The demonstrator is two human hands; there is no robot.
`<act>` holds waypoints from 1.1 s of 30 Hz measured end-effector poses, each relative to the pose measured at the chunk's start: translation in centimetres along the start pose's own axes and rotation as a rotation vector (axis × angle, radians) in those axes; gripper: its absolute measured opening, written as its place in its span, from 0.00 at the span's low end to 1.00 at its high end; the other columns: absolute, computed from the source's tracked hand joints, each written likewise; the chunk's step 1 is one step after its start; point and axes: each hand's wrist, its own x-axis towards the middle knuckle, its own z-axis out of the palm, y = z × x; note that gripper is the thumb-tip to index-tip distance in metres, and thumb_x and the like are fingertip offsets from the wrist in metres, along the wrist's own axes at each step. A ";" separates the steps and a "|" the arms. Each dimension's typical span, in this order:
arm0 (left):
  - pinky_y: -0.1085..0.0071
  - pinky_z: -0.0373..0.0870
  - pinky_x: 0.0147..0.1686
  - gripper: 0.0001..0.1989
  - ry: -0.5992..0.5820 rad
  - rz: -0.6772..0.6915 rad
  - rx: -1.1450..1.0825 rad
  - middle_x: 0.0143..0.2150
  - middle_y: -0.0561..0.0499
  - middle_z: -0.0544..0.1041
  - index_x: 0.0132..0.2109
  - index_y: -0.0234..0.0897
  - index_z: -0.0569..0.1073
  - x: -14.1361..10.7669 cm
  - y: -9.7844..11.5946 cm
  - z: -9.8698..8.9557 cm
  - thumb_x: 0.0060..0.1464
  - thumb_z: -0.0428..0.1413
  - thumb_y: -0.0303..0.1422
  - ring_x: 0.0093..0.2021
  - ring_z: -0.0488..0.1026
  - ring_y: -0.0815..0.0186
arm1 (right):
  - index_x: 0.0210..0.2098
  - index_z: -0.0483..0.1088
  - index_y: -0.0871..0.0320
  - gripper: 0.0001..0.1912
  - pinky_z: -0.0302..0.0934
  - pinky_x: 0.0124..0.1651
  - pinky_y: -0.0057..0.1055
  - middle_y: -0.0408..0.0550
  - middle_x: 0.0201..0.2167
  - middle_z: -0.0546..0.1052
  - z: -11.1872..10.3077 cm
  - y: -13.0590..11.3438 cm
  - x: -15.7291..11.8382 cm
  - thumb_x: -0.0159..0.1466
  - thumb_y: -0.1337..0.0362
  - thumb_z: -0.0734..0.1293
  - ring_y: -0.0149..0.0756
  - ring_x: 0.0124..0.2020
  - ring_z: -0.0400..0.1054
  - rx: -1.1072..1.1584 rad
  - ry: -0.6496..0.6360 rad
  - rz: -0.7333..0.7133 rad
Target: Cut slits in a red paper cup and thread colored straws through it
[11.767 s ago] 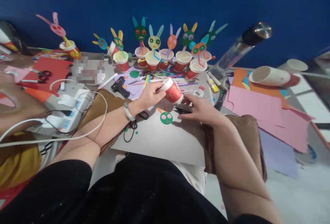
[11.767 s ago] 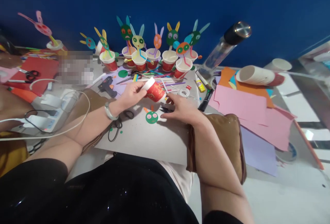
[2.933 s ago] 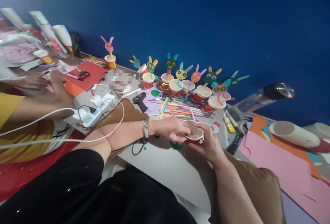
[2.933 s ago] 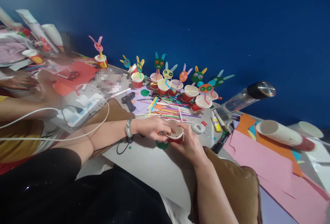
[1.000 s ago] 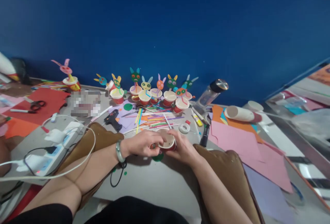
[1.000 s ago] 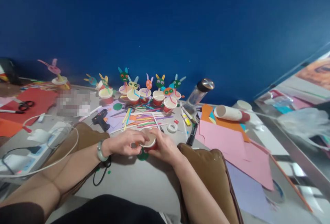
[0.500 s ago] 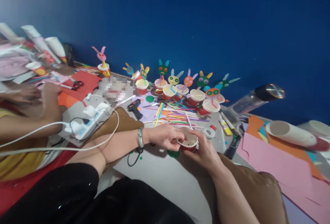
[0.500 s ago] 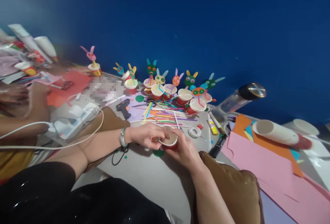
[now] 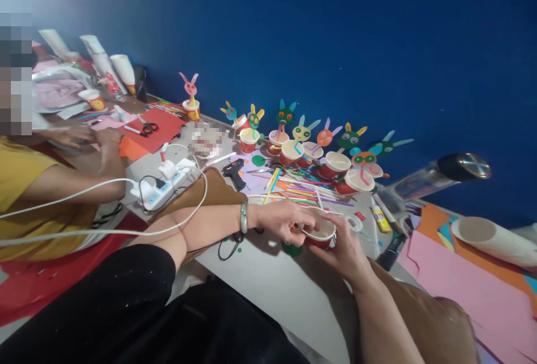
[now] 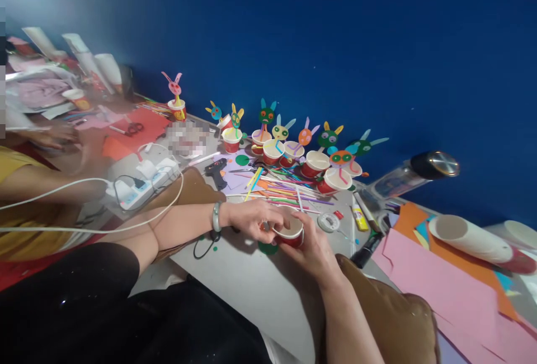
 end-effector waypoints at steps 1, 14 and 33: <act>0.73 0.66 0.35 0.08 0.000 0.013 0.002 0.41 0.47 0.82 0.43 0.35 0.76 0.0 0.0 0.0 0.54 0.59 0.28 0.35 0.73 0.67 | 0.63 0.60 0.53 0.32 0.77 0.42 0.45 0.58 0.51 0.80 0.0 0.0 0.0 0.66 0.51 0.72 0.52 0.46 0.81 0.000 -0.002 -0.007; 0.73 0.69 0.38 0.03 0.009 0.004 -0.120 0.43 0.46 0.82 0.37 0.37 0.77 0.2 -0.1 -0.1 0.53 0.62 0.29 0.38 0.76 0.66 | 0.63 0.60 0.52 0.33 0.76 0.43 0.46 0.58 0.52 0.80 0.0 0.2 -0.1 0.64 0.52 0.73 0.53 0.47 0.81 0.018 0.002 0.011; 0.74 0.69 0.36 0.02 0.030 0.060 -0.115 0.39 0.49 0.82 0.35 0.38 0.79 0.4 -0.3 0.3 0.52 0.63 0.29 0.35 0.75 0.68 | 0.63 0.61 0.52 0.31 0.77 0.42 0.47 0.57 0.50 0.81 0.0 0.1 0.0 0.65 0.51 0.72 0.54 0.46 0.82 0.006 -0.001 0.036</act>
